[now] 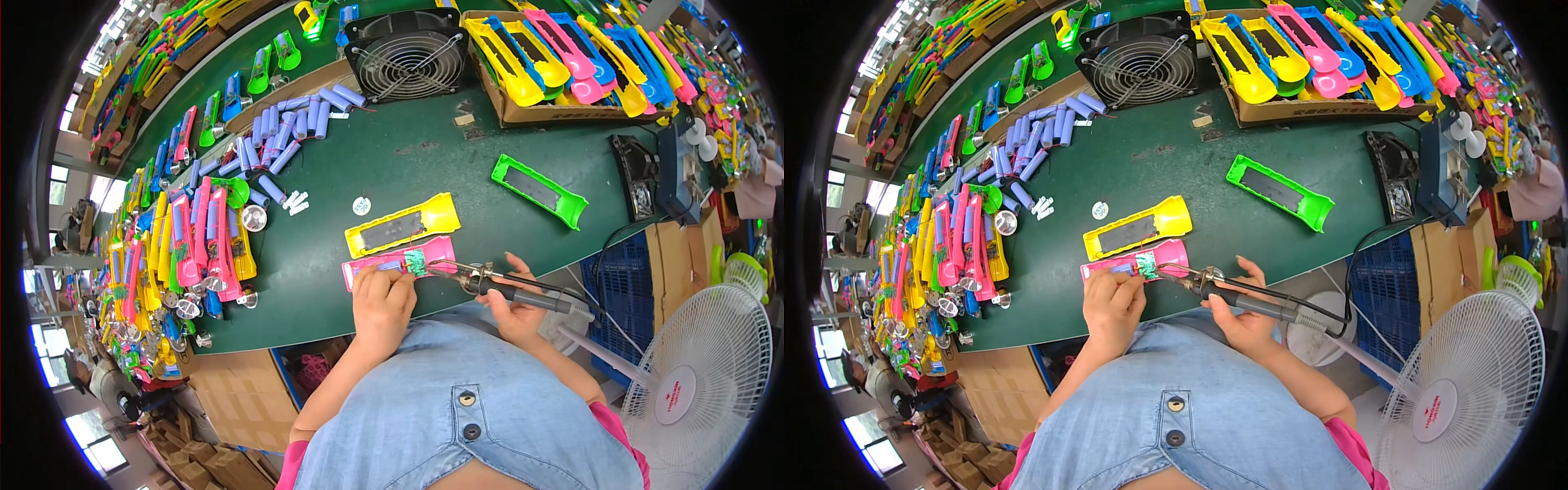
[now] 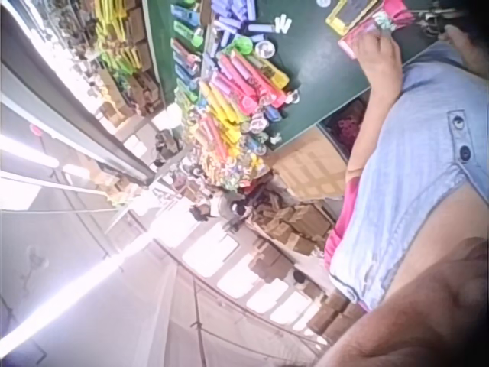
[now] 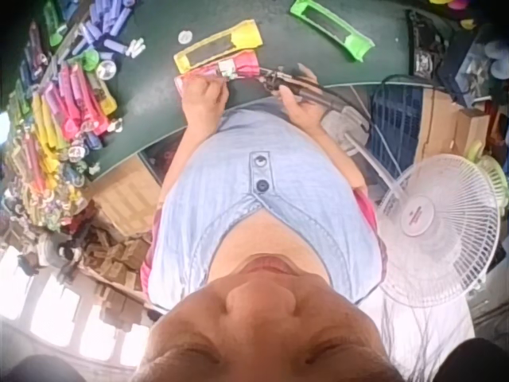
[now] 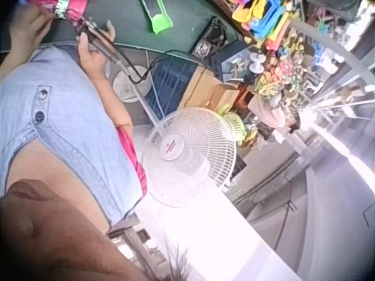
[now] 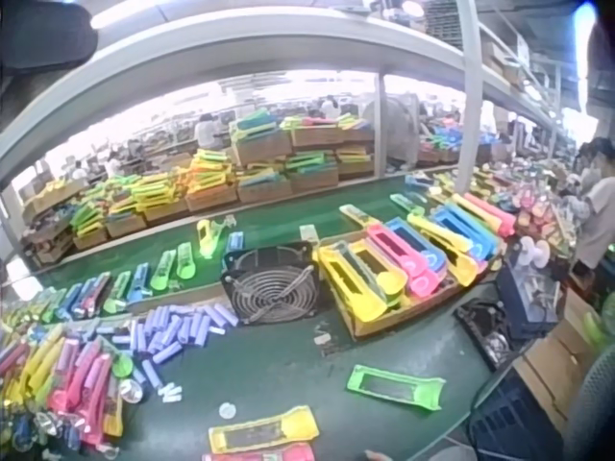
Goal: The person solders internal components into flashlight casings by connecting circuit boards, wires, batteries, and lenses into the casings using a soldering iron.
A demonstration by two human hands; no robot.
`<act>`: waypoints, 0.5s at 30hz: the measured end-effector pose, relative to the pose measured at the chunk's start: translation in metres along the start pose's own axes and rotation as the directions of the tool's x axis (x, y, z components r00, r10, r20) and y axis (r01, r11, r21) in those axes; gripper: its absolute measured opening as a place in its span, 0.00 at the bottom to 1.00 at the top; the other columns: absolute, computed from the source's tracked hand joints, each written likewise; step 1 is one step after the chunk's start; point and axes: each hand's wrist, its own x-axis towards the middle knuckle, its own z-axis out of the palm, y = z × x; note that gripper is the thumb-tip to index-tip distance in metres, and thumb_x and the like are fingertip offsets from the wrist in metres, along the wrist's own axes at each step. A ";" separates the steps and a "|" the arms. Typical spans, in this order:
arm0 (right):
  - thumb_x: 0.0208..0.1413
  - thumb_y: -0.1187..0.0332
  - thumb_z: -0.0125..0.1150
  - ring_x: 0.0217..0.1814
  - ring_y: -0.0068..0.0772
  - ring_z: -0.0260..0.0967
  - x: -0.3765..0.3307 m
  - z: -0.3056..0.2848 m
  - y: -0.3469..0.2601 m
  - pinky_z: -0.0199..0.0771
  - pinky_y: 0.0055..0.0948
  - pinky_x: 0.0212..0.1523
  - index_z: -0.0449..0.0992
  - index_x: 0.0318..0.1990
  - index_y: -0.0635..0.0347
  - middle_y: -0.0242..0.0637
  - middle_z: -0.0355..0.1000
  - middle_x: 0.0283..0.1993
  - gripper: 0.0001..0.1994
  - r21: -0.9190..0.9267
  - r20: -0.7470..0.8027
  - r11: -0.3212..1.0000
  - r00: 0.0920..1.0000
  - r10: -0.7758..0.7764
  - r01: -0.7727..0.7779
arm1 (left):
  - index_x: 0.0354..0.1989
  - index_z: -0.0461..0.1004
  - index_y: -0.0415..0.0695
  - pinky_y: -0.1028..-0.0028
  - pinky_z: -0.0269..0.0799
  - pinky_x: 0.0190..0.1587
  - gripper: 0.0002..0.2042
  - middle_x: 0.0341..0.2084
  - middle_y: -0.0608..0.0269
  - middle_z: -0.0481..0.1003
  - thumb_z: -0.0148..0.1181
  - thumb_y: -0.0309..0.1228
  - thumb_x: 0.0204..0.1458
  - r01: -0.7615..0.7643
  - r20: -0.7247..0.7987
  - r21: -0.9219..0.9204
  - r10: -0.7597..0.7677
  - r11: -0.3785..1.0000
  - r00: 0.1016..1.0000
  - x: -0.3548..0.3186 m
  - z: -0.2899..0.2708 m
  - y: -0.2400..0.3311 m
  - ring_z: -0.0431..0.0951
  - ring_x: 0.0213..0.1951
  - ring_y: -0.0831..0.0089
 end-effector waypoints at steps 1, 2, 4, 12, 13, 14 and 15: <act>0.46 0.75 0.61 0.39 0.29 0.72 0.000 0.002 0.000 0.51 0.42 0.61 0.72 0.39 0.65 0.38 0.74 0.30 0.11 0.001 -0.001 1.000 1.000 -0.001 0.001 | 0.29 0.74 0.41 0.64 0.67 0.43 0.09 0.24 0.62 0.68 0.62 0.21 0.35 -0.002 0.000 0.000 0.002 1.000 1.000 -0.001 0.001 0.000 0.70 0.30 0.66; 0.46 0.75 0.61 0.35 0.28 0.72 0.000 0.004 0.001 0.50 0.42 0.61 0.73 0.38 0.65 0.37 0.74 0.30 0.10 0.028 -0.030 1.000 1.000 0.002 -0.002 | 0.29 0.74 0.41 0.63 0.67 0.44 0.09 0.24 0.62 0.68 0.61 0.21 0.35 -0.007 0.002 0.012 0.007 1.000 1.000 -0.001 0.001 0.000 0.70 0.29 0.66; 0.46 0.75 0.61 0.32 0.26 0.73 0.001 0.005 0.001 0.49 0.42 0.61 0.73 0.37 0.65 0.36 0.74 0.30 0.09 0.056 -0.059 0.998 0.998 0.005 -0.002 | 0.29 0.74 0.41 0.62 0.67 0.46 0.10 0.24 0.62 0.68 0.61 0.21 0.35 -0.015 0.004 0.024 0.014 1.000 1.000 -0.002 0.001 0.000 0.70 0.29 0.66; 0.44 0.76 0.61 0.33 0.26 0.72 0.001 0.008 0.006 0.51 0.43 0.60 0.73 0.37 0.62 0.34 0.74 0.27 0.10 0.025 -0.053 0.999 0.998 -0.027 0.029 | 0.29 0.75 0.40 0.62 0.67 0.46 0.10 0.23 0.62 0.67 0.61 0.20 0.34 -0.024 0.016 0.011 0.024 1.000 1.000 0.000 -0.001 0.001 0.70 0.28 0.66; 0.44 0.76 0.61 0.33 0.26 0.72 0.001 0.007 0.006 0.51 0.43 0.60 0.73 0.37 0.62 0.34 0.74 0.27 0.10 0.025 -0.052 0.999 0.998 -0.028 0.029 | 0.29 0.75 0.40 0.62 0.67 0.46 0.10 0.23 0.62 0.67 0.61 0.20 0.34 -0.024 0.016 0.012 0.024 1.000 1.000 0.000 -0.001 0.001 0.70 0.28 0.66; 0.44 0.76 0.61 0.33 0.26 0.72 0.001 0.006 0.008 0.50 0.43 0.61 0.73 0.37 0.62 0.34 0.74 0.27 0.10 0.001 -0.036 0.999 0.998 -0.044 0.044 | 0.29 0.75 0.40 0.62 0.67 0.46 0.10 0.23 0.62 0.67 0.61 0.20 0.34 -0.023 0.015 0.010 0.022 1.000 1.000 0.000 -0.001 0.001 0.70 0.28 0.66; 0.44 0.76 0.62 0.34 0.26 0.72 0.001 0.005 0.009 0.50 0.43 0.61 0.73 0.37 0.62 0.34 0.74 0.27 0.10 -0.024 -0.020 0.998 0.998 -0.061 0.060 | 0.29 0.75 0.40 0.62 0.67 0.46 0.10 0.23 0.62 0.67 0.61 0.20 0.34 -0.021 0.014 0.008 0.021 1.000 1.000 0.000 -0.001 0.002 0.70 0.28 0.66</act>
